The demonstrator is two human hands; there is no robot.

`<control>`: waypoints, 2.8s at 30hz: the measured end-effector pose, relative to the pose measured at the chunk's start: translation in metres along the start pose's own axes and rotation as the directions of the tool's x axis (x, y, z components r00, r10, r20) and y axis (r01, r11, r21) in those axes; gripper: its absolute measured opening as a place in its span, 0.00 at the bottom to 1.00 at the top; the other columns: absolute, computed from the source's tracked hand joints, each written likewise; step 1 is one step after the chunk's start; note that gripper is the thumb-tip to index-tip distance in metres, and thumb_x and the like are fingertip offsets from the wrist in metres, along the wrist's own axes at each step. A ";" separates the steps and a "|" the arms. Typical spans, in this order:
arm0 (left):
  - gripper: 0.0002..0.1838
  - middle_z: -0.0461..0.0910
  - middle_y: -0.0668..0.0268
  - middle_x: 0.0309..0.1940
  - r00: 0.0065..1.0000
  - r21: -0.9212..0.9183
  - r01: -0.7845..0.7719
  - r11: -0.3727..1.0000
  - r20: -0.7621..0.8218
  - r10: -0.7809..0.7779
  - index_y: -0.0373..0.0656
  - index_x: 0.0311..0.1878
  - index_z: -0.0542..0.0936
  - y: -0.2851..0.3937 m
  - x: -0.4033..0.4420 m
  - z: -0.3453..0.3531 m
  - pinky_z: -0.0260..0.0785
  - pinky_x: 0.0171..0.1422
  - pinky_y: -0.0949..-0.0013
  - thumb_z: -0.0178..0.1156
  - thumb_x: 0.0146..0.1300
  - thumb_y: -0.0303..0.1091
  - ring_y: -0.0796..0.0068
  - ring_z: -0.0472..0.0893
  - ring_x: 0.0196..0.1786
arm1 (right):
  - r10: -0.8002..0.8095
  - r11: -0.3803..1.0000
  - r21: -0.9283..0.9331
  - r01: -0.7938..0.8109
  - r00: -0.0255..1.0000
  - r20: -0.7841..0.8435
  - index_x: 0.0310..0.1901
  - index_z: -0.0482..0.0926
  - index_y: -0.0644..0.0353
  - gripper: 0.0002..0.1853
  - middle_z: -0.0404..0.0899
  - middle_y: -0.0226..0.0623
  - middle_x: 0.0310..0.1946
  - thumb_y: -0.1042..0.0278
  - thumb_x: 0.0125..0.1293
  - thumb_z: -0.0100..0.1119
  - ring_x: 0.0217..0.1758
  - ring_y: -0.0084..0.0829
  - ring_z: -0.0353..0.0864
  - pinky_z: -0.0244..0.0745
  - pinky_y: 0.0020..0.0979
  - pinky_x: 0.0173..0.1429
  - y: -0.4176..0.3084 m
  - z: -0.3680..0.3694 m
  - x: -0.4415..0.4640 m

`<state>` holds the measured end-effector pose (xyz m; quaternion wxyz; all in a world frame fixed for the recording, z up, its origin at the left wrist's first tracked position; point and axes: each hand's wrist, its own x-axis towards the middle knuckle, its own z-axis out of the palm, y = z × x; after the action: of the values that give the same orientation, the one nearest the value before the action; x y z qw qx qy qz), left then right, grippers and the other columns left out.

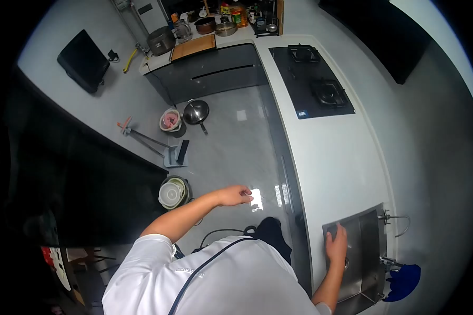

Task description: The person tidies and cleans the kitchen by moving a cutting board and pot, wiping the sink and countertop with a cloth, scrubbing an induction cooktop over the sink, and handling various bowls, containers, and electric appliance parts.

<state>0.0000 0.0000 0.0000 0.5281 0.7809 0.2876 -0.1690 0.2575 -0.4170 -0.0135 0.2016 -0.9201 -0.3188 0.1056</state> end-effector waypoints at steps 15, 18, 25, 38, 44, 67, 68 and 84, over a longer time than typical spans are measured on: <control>0.28 0.74 0.59 0.59 0.897 -0.824 0.120 0.554 -0.149 -0.416 0.40 0.64 0.72 -0.041 0.167 -0.324 0.81 0.56 0.59 0.65 0.70 0.49 0.65 0.79 0.56 | -0.348 0.935 0.044 0.351 0.890 0.296 0.57 0.80 0.66 0.20 0.83 0.54 0.51 0.66 0.66 0.63 0.50 0.50 0.85 0.79 0.43 0.56 -0.222 0.101 0.417; 0.24 0.74 0.59 0.57 0.868 -0.896 -0.028 0.443 -0.241 -0.433 0.41 0.62 0.72 -0.047 0.199 -0.410 0.81 0.56 0.58 0.63 0.72 0.47 0.62 0.79 0.55 | -0.427 0.903 0.134 0.407 0.827 0.365 0.56 0.79 0.66 0.19 0.81 0.54 0.53 0.65 0.67 0.62 0.58 0.53 0.80 0.76 0.45 0.62 -0.320 0.109 0.509; 0.32 0.70 0.53 0.64 0.822 -0.974 -0.213 0.077 -0.221 -0.525 0.45 0.70 0.66 -0.095 0.291 -0.585 0.78 0.61 0.52 0.65 0.70 0.47 0.55 0.76 0.60 | -0.672 0.740 0.224 0.634 0.688 0.272 0.57 0.78 0.65 0.19 0.81 0.52 0.51 0.65 0.68 0.61 0.55 0.54 0.81 0.77 0.47 0.59 -0.458 0.144 0.651; 0.26 0.74 0.59 0.48 0.687 -0.809 -0.538 -0.239 -0.255 -0.681 0.46 0.60 0.73 -0.255 0.564 -0.911 0.75 0.58 0.49 0.70 0.67 0.47 0.57 0.77 0.52 | -0.205 0.961 0.264 0.085 0.859 0.470 0.57 0.81 0.65 0.17 0.86 0.48 0.48 0.70 0.69 0.65 0.48 0.36 0.88 0.81 0.32 0.54 -0.593 0.212 0.799; 0.25 0.77 0.62 0.55 0.625 -0.686 -0.685 -0.246 -0.380 -0.682 0.52 0.60 0.76 -0.339 0.638 -1.005 0.73 0.57 0.53 0.73 0.63 0.46 0.60 0.76 0.56 | -0.135 0.952 0.304 0.010 0.910 0.392 0.55 0.80 0.64 0.16 0.84 0.51 0.44 0.69 0.68 0.64 0.46 0.45 0.87 0.81 0.36 0.50 -0.651 0.236 0.858; 0.13 0.84 0.64 0.45 0.656 -0.765 -0.587 0.265 -0.641 -0.398 0.37 0.52 0.80 -0.185 0.370 -0.924 0.75 0.42 0.69 0.67 0.65 0.27 0.72 0.83 0.42 | -0.174 -0.159 0.643 -0.749 0.663 0.729 0.68 0.66 0.67 0.29 0.75 0.50 0.58 0.53 0.77 0.55 0.62 0.44 0.79 0.77 0.45 0.64 -0.819 0.361 0.966; 0.14 0.83 0.63 0.46 0.681 -0.761 -0.587 0.276 -0.648 -0.342 0.37 0.53 0.80 -0.175 0.361 -0.908 0.76 0.45 0.67 0.66 0.65 0.27 0.71 0.83 0.45 | -0.201 -0.170 0.671 -0.722 0.692 0.694 0.66 0.67 0.66 0.26 0.77 0.49 0.56 0.55 0.78 0.55 0.60 0.43 0.80 0.78 0.43 0.62 -0.798 0.345 0.945; 0.20 0.82 0.57 0.57 0.938 -0.792 -0.312 0.524 -0.167 0.305 0.33 0.63 0.75 0.074 0.354 -0.649 0.74 0.65 0.59 0.61 0.69 0.27 0.63 0.81 0.60 | 0.072 -0.164 0.849 -0.502 0.852 0.518 0.54 0.76 0.67 0.22 0.84 0.42 0.41 0.55 0.72 0.63 0.46 0.38 0.88 0.83 0.33 0.51 -0.450 0.108 0.550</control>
<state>0.2959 0.6735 0.1020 0.8448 0.4931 0.1920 0.0795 0.4042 0.2838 0.0510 0.7257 -0.4895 0.0563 0.4801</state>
